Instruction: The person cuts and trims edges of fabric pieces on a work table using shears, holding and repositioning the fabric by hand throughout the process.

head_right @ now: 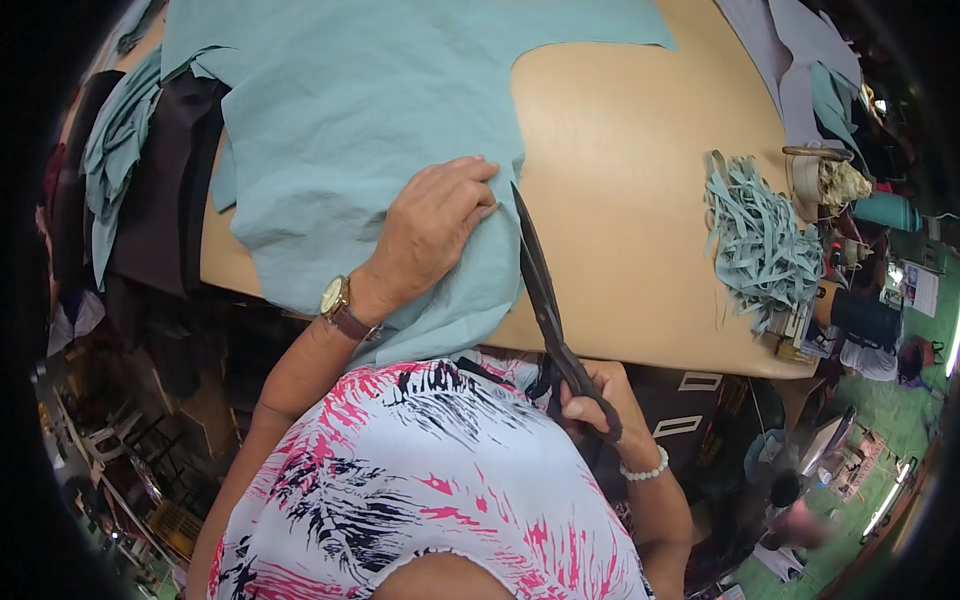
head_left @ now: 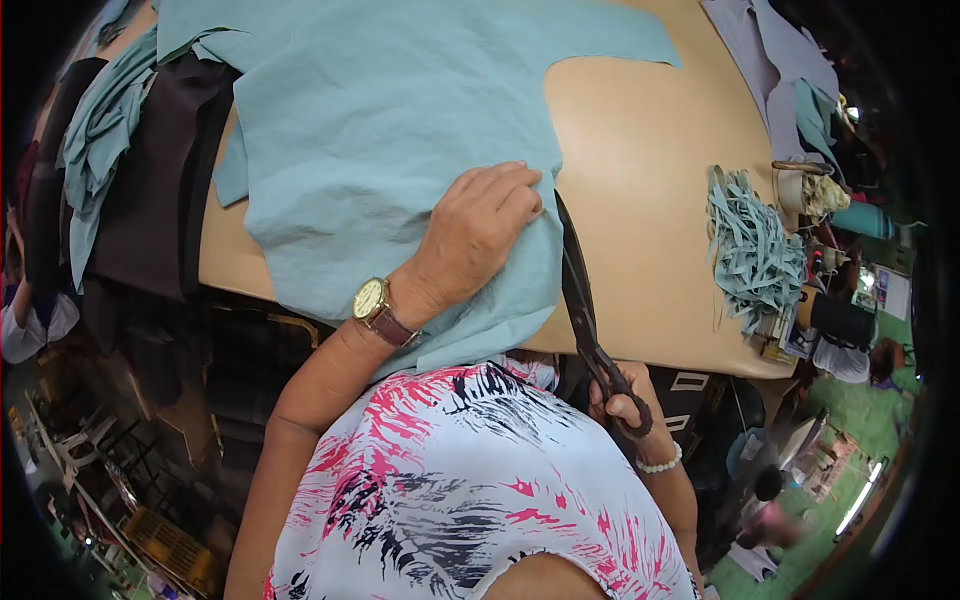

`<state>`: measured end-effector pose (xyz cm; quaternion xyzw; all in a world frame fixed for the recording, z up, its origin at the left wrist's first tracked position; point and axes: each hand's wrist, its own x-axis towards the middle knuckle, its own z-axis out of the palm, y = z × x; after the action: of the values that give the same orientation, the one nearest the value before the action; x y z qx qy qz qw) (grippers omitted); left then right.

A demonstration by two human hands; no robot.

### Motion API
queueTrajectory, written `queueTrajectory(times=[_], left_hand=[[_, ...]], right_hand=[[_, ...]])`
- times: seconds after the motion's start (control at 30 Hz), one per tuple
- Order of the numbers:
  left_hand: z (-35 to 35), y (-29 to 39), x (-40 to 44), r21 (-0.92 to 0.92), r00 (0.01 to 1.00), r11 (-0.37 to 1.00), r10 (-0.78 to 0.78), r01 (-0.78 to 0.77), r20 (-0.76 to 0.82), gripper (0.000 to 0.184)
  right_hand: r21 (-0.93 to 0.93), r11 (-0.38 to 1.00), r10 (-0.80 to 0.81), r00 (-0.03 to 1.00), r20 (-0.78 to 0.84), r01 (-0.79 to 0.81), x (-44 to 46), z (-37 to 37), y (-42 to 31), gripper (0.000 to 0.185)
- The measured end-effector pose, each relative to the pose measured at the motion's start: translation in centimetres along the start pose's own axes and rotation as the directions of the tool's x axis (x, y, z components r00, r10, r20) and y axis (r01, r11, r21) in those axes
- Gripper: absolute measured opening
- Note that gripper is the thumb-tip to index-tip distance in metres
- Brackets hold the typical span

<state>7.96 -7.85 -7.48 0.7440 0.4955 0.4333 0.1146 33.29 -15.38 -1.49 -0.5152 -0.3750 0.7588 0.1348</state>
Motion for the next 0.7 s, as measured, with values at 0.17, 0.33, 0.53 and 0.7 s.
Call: queueTrajectory(times=[0.17, 0.33, 0.53, 0.7], left_hand=[[0.2, 0.0, -0.2, 0.06, 0.998, 0.997, 0.056, -0.056, 0.009, 0.009], [-0.4, 0.2, -0.1, 0.065, 0.997, 0.995, 0.068, -0.069, 0.025, 0.008], [-0.2, 0.1, -0.2, 0.083, 0.994, 0.992, 0.087, -0.092, 0.066, 0.01], [-0.2, 0.2, -0.3, 0.12, 0.985, 0.984, 0.116, -0.131, 0.128, 0.011]], right_hand=[[0.111, 0.992, -0.054, 0.998, -0.018, 0.055, 1.9, 1.4, -0.3, 0.039], [0.215, 0.972, -0.094, 0.995, -0.015, 0.095, 3.0, 2.2, -0.2, 0.046], [0.193, 0.974, -0.11, 0.993, -0.045, 0.117, 3.0, 2.6, -0.3, 0.047], [0.026, 0.994, -0.105, 0.99, -0.099, 0.108, 3.2, 3.2, -0.4, 0.045]])
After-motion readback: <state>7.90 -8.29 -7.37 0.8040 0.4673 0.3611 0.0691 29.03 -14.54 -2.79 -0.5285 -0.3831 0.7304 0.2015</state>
